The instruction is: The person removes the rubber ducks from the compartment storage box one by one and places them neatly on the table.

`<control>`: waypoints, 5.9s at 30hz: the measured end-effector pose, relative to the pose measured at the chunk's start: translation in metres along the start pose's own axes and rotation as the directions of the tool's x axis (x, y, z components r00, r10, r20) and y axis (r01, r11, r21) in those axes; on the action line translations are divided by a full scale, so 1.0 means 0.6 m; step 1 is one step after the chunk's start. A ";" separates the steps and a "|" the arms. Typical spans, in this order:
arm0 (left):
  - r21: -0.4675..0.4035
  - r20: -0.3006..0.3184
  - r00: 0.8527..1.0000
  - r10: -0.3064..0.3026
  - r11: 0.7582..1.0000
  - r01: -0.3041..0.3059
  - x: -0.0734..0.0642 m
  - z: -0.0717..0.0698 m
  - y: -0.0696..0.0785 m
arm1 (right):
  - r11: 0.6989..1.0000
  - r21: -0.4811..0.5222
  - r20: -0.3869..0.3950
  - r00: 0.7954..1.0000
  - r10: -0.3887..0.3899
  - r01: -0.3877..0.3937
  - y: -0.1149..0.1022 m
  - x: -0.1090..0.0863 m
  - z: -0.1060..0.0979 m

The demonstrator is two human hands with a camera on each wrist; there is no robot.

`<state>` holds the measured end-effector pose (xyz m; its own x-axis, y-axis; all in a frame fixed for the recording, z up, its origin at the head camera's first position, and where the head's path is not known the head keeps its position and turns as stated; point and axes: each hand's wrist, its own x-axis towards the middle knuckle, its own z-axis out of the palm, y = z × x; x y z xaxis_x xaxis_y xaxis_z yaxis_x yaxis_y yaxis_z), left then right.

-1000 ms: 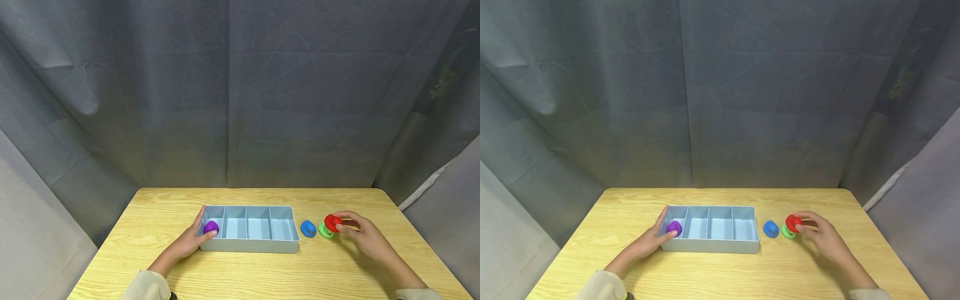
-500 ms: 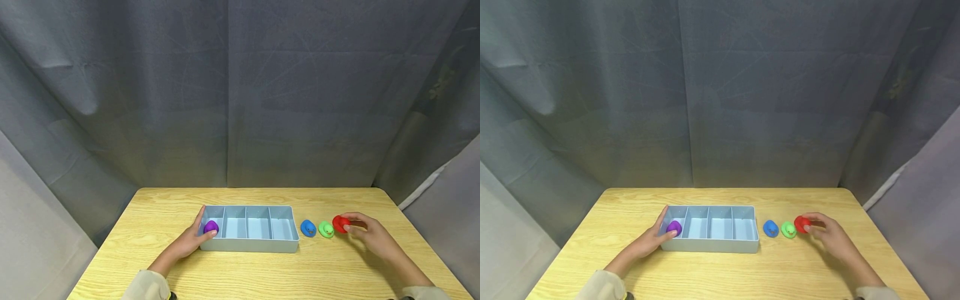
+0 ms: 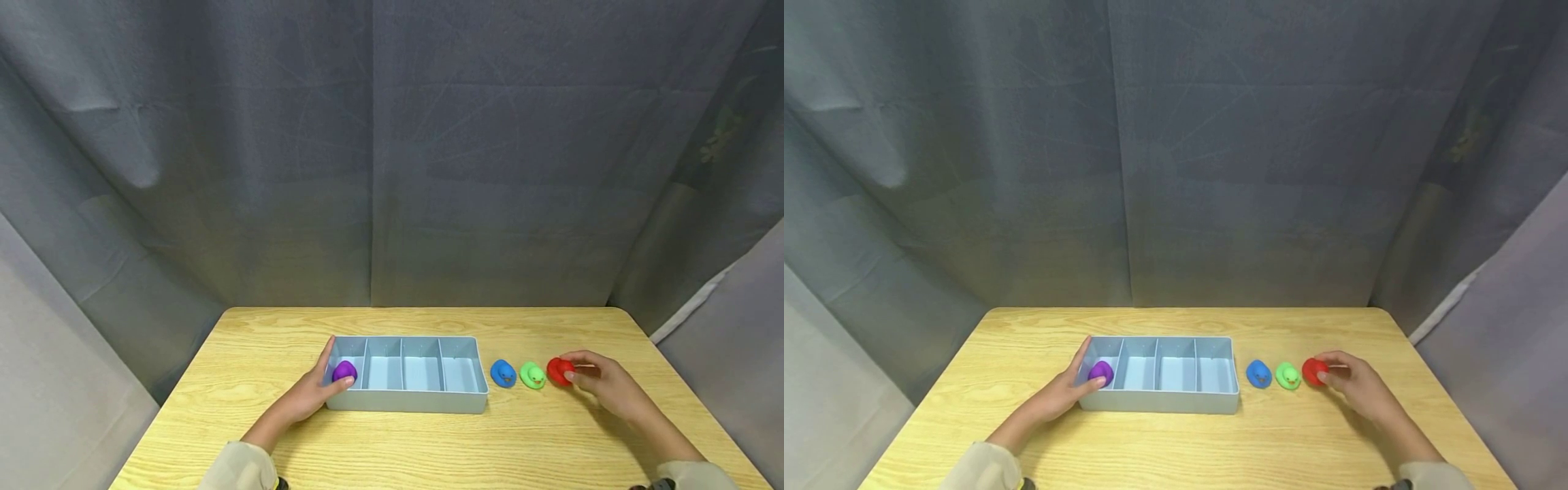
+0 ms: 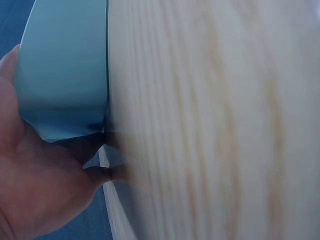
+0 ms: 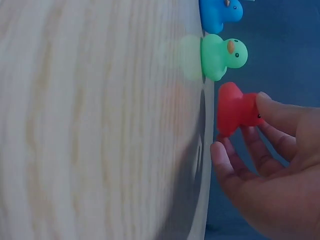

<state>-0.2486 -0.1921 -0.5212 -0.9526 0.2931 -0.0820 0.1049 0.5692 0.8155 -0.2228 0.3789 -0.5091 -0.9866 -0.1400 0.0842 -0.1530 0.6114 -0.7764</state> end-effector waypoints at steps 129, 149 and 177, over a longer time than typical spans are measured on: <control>-0.029 0.049 0.998 -0.027 0.999 0.028 -0.003 -0.007 0.005 | 0.955 0.216 0.203 0.947 -0.249 0.205 -0.275 0.077 0.197; -0.026 0.039 0.999 -0.005 1.000 0.006 -0.001 -0.007 0.001 | 0.948 0.248 0.248 0.933 -0.260 0.199 -0.315 0.103 0.257; -0.086 0.062 0.998 -0.009 0.996 0.014 -0.001 -0.011 0.002 | 0.946 0.237 0.267 0.922 -0.281 0.220 -0.362 0.141 0.346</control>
<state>-0.2499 -0.1968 -0.5164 -0.9338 0.3352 -0.1247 0.0664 0.5050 0.8605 -0.2610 0.0727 -0.4630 -0.8513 -0.5086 0.1290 -0.3479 0.3632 -0.8643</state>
